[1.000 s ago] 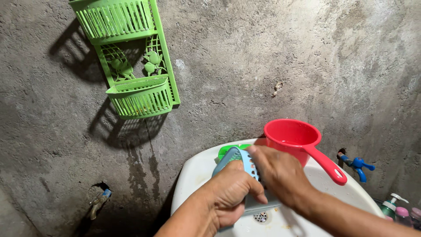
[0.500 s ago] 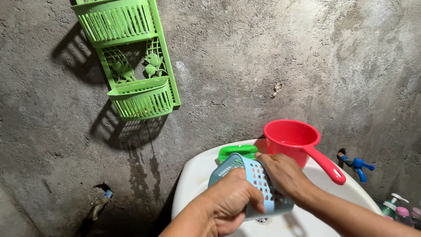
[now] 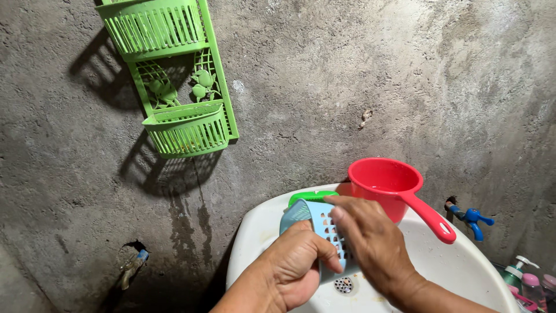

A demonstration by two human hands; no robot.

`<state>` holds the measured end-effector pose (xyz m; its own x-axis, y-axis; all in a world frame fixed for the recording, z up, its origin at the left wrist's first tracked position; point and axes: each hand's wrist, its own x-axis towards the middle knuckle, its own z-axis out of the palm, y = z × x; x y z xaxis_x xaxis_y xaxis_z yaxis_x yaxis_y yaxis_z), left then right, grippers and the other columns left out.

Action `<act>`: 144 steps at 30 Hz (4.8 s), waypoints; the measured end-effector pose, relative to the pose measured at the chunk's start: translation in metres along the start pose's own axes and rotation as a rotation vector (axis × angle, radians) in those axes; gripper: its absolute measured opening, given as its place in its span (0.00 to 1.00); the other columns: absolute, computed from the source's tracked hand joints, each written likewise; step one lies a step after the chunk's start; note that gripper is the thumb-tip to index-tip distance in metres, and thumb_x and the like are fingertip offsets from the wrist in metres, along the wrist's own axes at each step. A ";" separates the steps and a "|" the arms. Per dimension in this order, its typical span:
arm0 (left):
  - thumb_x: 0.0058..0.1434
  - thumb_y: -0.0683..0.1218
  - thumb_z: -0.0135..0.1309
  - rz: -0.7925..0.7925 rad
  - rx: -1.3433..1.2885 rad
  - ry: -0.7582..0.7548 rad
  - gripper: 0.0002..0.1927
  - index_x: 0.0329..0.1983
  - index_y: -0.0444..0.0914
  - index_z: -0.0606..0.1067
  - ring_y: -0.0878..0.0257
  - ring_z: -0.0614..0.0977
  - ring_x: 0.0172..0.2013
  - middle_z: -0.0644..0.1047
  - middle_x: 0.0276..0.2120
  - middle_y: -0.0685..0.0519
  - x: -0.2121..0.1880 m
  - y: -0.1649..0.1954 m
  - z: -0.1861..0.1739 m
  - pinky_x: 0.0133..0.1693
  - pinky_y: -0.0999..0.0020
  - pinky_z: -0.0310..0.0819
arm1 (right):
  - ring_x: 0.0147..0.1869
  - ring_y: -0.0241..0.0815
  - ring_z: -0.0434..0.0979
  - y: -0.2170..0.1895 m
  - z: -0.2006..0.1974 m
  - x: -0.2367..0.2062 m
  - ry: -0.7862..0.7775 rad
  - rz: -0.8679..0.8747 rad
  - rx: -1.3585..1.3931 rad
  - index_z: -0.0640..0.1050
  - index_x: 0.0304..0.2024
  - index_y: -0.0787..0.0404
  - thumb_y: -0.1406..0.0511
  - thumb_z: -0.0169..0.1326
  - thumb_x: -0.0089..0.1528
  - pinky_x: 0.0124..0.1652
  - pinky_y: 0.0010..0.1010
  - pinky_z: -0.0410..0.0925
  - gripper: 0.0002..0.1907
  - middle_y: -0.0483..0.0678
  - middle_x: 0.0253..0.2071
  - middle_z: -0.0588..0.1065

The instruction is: The person scrubs a blue perforated plastic basket with a green brush over a bathroom sink, turning it to clean different sides. They then rinse the basket by pouring water over it with a red plastic scoop and set it in the sink.

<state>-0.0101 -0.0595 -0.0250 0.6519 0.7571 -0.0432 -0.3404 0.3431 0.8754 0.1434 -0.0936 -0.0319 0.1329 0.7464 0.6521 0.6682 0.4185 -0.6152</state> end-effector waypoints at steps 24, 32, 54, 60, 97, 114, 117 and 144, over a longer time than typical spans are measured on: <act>0.66 0.52 0.52 0.007 -0.281 0.043 0.24 0.61 0.35 0.72 0.48 0.84 0.48 0.81 0.49 0.42 0.008 0.012 -0.011 0.52 0.45 0.78 | 0.48 0.50 0.82 0.023 0.001 0.019 -0.338 0.832 0.907 0.80 0.54 0.61 0.49 0.54 0.59 0.49 0.42 0.72 0.29 0.55 0.47 0.83; 0.69 0.62 0.41 -0.012 -0.141 0.180 0.29 0.58 0.36 0.73 0.50 0.84 0.47 0.82 0.48 0.43 0.010 0.004 -0.001 0.50 0.48 0.79 | 0.78 0.49 0.53 0.029 0.008 0.025 -0.294 0.123 -0.075 0.62 0.72 0.59 0.51 0.40 0.68 0.69 0.37 0.50 0.33 0.56 0.73 0.59; 0.57 0.33 0.51 0.046 -0.115 -0.041 0.21 0.56 0.32 0.73 0.53 0.86 0.40 0.82 0.42 0.43 0.005 0.007 -0.008 0.45 0.55 0.84 | 0.82 0.50 0.40 0.039 -0.002 0.036 -0.428 -0.029 -0.127 0.55 0.76 0.57 0.47 0.37 0.68 0.71 0.38 0.39 0.39 0.54 0.80 0.50; 0.55 0.30 0.51 -0.050 -0.057 -0.198 0.26 0.59 0.31 0.72 0.54 0.86 0.44 0.82 0.45 0.43 -0.006 0.009 -0.003 0.51 0.59 0.82 | 0.78 0.49 0.61 0.033 0.002 0.057 -0.373 0.195 -0.129 0.66 0.69 0.56 0.44 0.36 0.66 0.72 0.36 0.53 0.36 0.52 0.71 0.65; 0.47 0.30 0.50 -0.084 0.089 -0.115 0.41 0.68 0.39 0.68 0.62 0.82 0.38 0.78 0.44 0.47 -0.008 0.019 -0.004 0.42 0.69 0.80 | 0.78 0.52 0.49 0.002 0.015 0.029 -0.382 -0.050 -0.150 0.54 0.77 0.50 0.46 0.29 0.68 0.69 0.45 0.45 0.37 0.52 0.75 0.58; 0.44 0.28 0.50 -0.096 0.033 -0.158 0.49 0.73 0.50 0.64 0.55 0.84 0.43 0.79 0.48 0.45 -0.010 0.018 -0.003 0.43 0.63 0.82 | 0.60 0.53 0.77 -0.006 0.016 0.042 -0.276 0.330 -0.200 0.76 0.58 0.53 0.42 0.31 0.68 0.61 0.43 0.66 0.33 0.54 0.55 0.78; 0.45 0.28 0.50 -0.034 0.189 -0.114 0.49 0.74 0.46 0.63 0.57 0.82 0.45 0.77 0.51 0.46 -0.009 0.021 -0.004 0.41 0.66 0.81 | 0.70 0.59 0.64 -0.002 0.019 0.020 -0.089 -0.293 -0.217 0.63 0.70 0.61 0.50 0.35 0.70 0.64 0.47 0.56 0.32 0.61 0.64 0.68; 0.56 0.31 0.55 -0.106 0.101 -0.141 0.25 0.60 0.27 0.71 0.54 0.86 0.41 0.82 0.42 0.43 0.012 0.018 -0.017 0.45 0.58 0.85 | 0.30 0.42 0.81 0.049 0.009 0.046 -0.180 0.951 0.998 0.79 0.40 0.61 0.52 0.56 0.60 0.36 0.34 0.74 0.19 0.50 0.31 0.81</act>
<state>-0.0199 -0.0346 -0.0185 0.7713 0.6319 -0.0765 -0.1993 0.3539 0.9138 0.1757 -0.0335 -0.0360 0.0904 0.9736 -0.2096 -0.4342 -0.1509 -0.8881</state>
